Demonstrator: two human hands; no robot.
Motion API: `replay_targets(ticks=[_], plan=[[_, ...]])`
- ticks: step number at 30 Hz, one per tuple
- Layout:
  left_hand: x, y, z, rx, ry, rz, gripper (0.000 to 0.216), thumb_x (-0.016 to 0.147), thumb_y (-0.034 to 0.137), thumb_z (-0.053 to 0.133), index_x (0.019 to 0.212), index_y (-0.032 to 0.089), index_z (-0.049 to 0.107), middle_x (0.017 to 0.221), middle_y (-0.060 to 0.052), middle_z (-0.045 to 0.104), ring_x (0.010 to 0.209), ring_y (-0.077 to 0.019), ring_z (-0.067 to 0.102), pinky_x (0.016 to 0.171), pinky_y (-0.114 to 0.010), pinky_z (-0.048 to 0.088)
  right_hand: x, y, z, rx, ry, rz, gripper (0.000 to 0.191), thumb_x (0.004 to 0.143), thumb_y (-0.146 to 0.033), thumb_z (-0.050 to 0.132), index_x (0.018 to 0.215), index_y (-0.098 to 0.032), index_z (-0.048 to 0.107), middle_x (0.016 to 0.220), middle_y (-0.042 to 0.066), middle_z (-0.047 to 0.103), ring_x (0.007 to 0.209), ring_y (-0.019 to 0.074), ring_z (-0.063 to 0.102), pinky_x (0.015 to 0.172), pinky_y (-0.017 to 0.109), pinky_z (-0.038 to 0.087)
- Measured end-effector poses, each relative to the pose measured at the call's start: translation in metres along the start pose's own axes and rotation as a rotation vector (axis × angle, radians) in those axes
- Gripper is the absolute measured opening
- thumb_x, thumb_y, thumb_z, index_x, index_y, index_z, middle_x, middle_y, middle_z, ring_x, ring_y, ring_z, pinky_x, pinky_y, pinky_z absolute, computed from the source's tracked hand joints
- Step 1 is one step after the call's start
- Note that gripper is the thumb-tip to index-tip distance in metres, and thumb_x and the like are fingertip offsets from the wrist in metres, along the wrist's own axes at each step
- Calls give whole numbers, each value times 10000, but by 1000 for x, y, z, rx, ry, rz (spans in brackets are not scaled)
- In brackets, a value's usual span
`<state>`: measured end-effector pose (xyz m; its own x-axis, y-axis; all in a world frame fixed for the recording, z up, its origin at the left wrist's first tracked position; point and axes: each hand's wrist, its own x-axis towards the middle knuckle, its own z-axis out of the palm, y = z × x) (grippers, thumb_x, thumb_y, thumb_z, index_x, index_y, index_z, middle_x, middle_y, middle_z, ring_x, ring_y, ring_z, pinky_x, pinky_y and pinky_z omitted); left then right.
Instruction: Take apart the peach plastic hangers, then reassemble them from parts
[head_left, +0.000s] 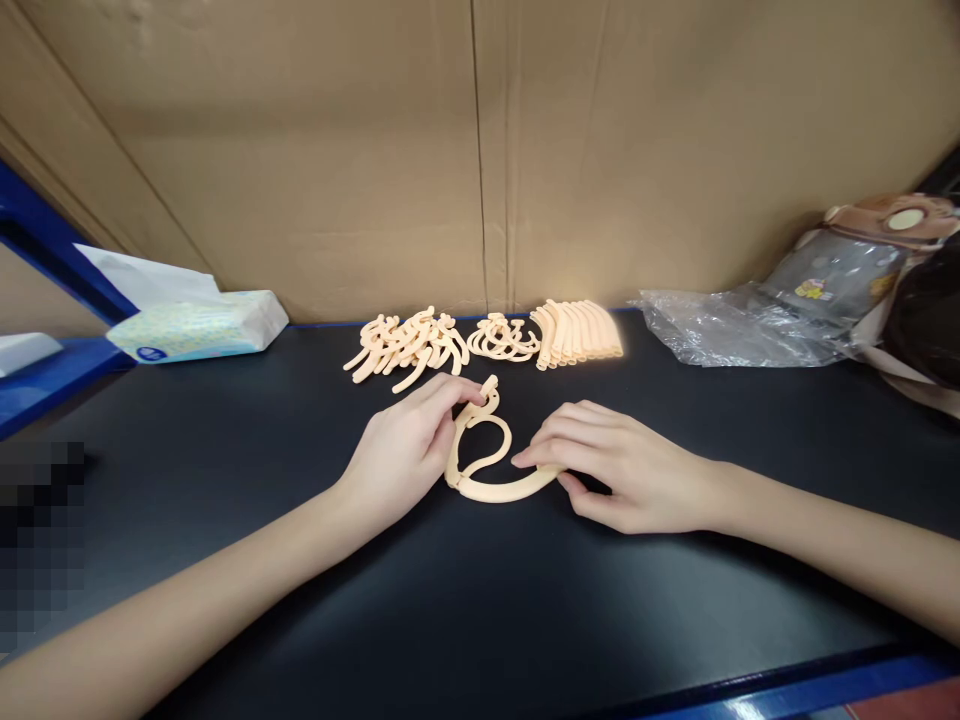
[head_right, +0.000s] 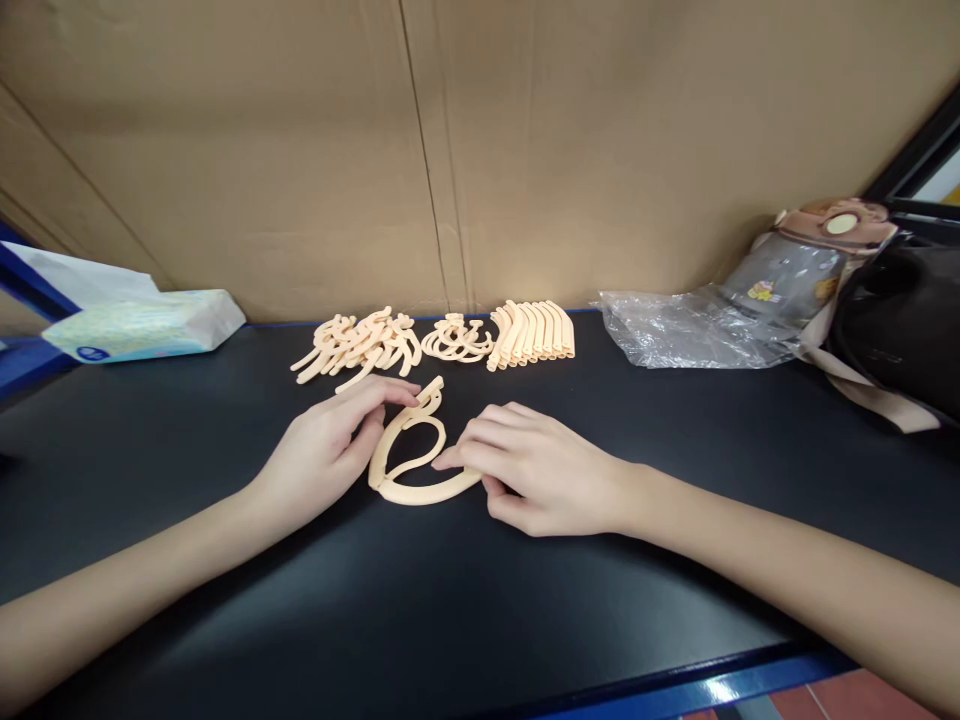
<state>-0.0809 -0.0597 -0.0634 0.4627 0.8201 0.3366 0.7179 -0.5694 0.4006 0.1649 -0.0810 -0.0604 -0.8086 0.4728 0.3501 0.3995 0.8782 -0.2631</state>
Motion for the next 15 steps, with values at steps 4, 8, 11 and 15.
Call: replay_targets(ticks=[4, 8, 11, 15], plan=[[2, -4, 4, 25, -17, 59, 296, 925, 164, 314, 1110, 252, 527, 1254, -6, 553, 1144, -164, 537, 909, -313, 486, 0, 2, -1, 22, 8, 15, 427, 815, -15, 465, 1199, -181, 552, 995, 54, 624, 944, 177, 504, 859, 337, 428], [3, -6, 6, 43, -27, 77, 270, 942, 191, 329, 1121, 251, 522, 1271, -20, 530, 1184, -177, 510, 958, -347, 479, -2, 6, 0, 12, 16, 28, 439, 823, 14, 433, 1205, -176, 537, 1009, 54, 621, 955, 174, 497, 868, 336, 426], [2, -5, 6, 56, -34, 90, 269, 931, 184, 358, 1135, 249, 520, 1297, -29, 510, 1206, -186, 495, 987, -375, 467, -2, 10, 1, -11, 31, 47, 426, 837, 8, 421, 1197, -189, 532, 1026, 56, 619, 954, 176, 504, 859, 339, 436], [0, -2, 4, 49, -64, 87, 257, 913, 232, 427, 1151, 248, 524, 1327, -46, 490, 1229, -215, 482, 1018, -420, 444, -2, 13, 1, -85, 90, 98, 356, 881, -71, 434, 1200, -202, 523, 1057, 67, 618, 941, 190, 524, 844, 360, 450]])
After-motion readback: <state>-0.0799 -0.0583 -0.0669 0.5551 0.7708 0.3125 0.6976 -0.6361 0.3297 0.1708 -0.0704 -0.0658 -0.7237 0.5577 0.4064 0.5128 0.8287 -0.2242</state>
